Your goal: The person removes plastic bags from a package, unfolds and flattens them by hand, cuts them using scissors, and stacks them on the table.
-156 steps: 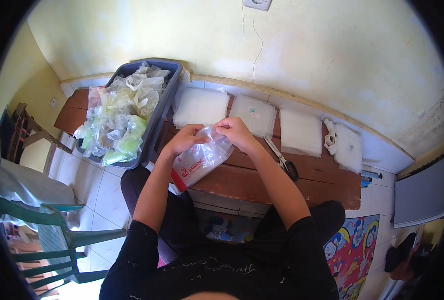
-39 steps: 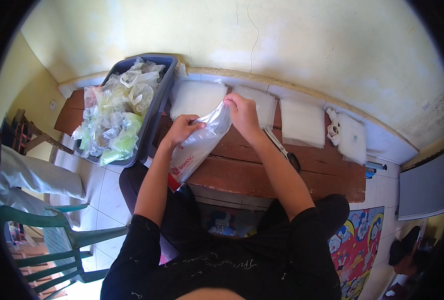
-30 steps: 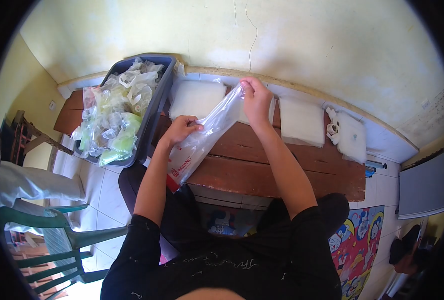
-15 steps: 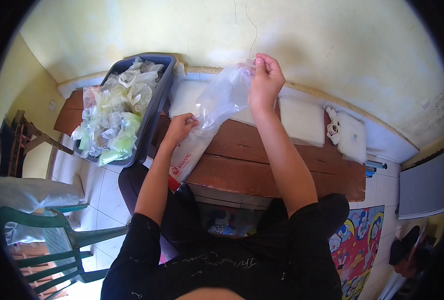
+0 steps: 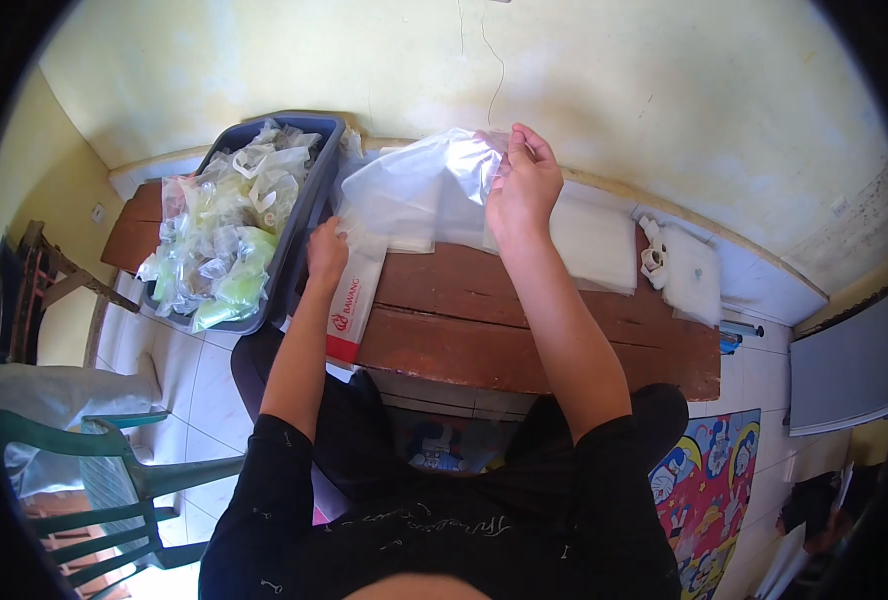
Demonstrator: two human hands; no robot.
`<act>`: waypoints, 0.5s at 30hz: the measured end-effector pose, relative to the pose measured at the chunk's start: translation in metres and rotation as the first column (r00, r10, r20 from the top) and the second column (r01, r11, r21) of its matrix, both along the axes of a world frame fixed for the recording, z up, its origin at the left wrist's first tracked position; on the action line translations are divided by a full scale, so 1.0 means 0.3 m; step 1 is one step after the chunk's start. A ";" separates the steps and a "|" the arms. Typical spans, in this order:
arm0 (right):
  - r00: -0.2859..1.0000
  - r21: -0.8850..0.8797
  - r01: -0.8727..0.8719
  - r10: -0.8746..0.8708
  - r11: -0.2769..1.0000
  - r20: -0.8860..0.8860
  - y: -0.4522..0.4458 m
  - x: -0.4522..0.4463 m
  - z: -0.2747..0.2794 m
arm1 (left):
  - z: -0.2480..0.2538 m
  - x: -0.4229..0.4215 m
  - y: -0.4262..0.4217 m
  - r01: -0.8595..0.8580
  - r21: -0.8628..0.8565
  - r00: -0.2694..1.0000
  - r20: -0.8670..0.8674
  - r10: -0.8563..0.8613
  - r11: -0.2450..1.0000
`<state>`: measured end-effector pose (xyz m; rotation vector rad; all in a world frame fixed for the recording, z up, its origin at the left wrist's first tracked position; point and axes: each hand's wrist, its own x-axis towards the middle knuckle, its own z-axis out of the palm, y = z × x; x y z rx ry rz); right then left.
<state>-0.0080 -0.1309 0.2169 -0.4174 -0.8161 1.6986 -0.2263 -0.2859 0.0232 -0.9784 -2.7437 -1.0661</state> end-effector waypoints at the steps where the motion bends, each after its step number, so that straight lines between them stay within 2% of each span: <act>1: 1.000 0.003 0.001 -0.001 1.000 0.000 -0.008 0.007 -0.001 | -0.004 0.012 -0.003 0.001 0.003 1.000 0.000 -0.001 1.000; 3: 0.999 -0.088 -0.027 0.025 0.996 -0.019 -0.017 0.023 0.000 | 0.009 0.046 0.005 -0.094 0.021 0.955 -0.280 0.096 0.995; 4: 1.000 -0.083 -0.021 0.020 0.996 -0.022 -0.023 0.032 0.004 | 0.030 0.057 0.019 -0.088 0.026 0.955 -0.283 0.092 0.996; 5: 0.998 -0.104 -0.034 0.029 0.994 -0.049 -0.031 0.041 0.009 | 0.054 0.066 0.033 0.113 0.197 0.981 -0.178 -0.078 0.974; 6: 0.996 -0.126 -0.047 0.038 0.991 -0.077 -0.036 0.050 0.013 | 0.072 0.075 0.047 0.285 0.376 0.959 -0.103 -0.265 0.882; 7: 0.996 -0.124 -0.044 0.034 0.991 -0.082 -0.037 0.064 0.016 | 0.070 0.094 0.054 0.252 0.589 0.774 0.354 -0.525 0.768; 8: 0.996 -0.091 -0.056 0.050 0.994 -0.067 -0.036 0.082 0.018 | 0.075 0.109 0.051 0.257 0.588 0.774 0.350 -0.528 0.767; 9: 0.996 -0.059 -0.071 0.068 0.996 -0.051 -0.032 0.098 0.018 | 0.096 0.131 0.039 0.168 0.745 0.534 0.482 -0.695 0.646; 10: 0.996 -0.061 -0.069 0.066 0.996 -0.053 -0.021 0.109 0.017 | 0.131 0.159 0.026 0.016 0.847 0.242 0.512 -0.824 0.531; 11: 1.000 -0.043 -0.016 0.015 0.999 -0.025 -0.001 0.121 0.010 | 0.163 0.194 0.020 -0.063 0.834 0.228 0.547 -0.805 0.549; 12: 0.999 -0.023 0.038 -0.038 0.999 0.003 0.025 0.132 0.001 | 0.170 0.202 0.001 -0.060 0.834 0.226 0.547 -0.806 0.549; 13: 0.999 -0.022 0.045 -0.045 0.999 0.003 0.066 0.142 -0.026 | 0.170 0.203 -0.020 0.022 0.817 0.106 0.571 -0.814 0.576; 14: 0.979 0.091 0.160 -0.170 0.983 0.116 0.118 0.151 -0.077 | 0.166 0.208 -0.037 0.108 0.800 -0.016 0.595 -0.803 0.590; 15: 0.929 0.212 0.258 -0.302 0.943 0.214 0.162 0.169 -0.137 | 0.114 0.209 -0.032 0.161 0.749 0.127 0.630 -0.767 0.642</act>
